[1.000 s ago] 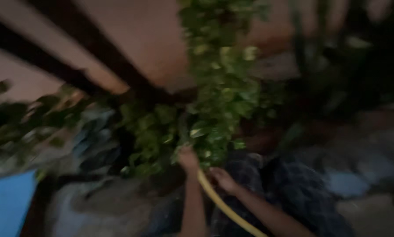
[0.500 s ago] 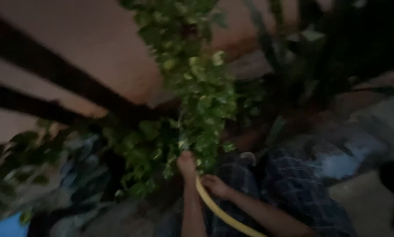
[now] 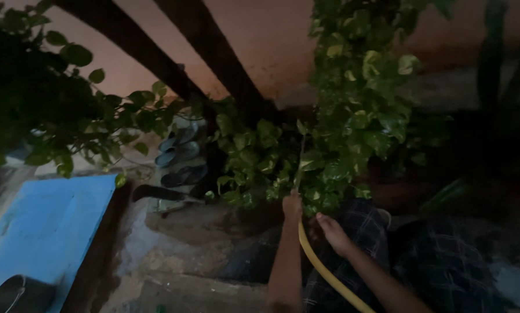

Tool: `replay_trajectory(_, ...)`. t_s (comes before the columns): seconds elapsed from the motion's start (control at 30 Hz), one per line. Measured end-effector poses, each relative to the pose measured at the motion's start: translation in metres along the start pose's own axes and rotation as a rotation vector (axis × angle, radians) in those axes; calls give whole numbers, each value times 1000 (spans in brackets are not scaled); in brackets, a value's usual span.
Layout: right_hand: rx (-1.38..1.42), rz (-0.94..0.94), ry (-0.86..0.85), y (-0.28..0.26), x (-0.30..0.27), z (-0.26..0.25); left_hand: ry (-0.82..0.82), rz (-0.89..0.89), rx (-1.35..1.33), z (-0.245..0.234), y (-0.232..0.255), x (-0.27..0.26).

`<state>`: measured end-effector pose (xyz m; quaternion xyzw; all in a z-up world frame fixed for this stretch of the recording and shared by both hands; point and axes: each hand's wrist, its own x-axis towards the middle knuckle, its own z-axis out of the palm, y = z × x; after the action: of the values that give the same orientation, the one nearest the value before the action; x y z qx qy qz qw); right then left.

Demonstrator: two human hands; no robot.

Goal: The person waters the leaves and soil of potted plants using a hose.

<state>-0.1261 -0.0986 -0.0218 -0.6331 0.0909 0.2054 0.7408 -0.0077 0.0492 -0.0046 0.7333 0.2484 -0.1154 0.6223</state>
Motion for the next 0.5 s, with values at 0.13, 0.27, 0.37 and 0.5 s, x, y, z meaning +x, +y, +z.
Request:
replay_trajectory(0.13, 77, -10, -30, 1, 4, 1, 113, 70, 152, 2, -10, -4)
replay_trajectory(0.27, -114, 0, 34, -13, -2, 3, -143, 109, -42, 8, -9, 5)
replay_trajectory(0.37, -143, -10, 58, -31, -18, 9, -119, 122, -100, 2, -4, 14)
replay_trajectory(0.5, -19, -37, 29, -43, -24, 12, -128, -4, -423, -31, -13, 18)
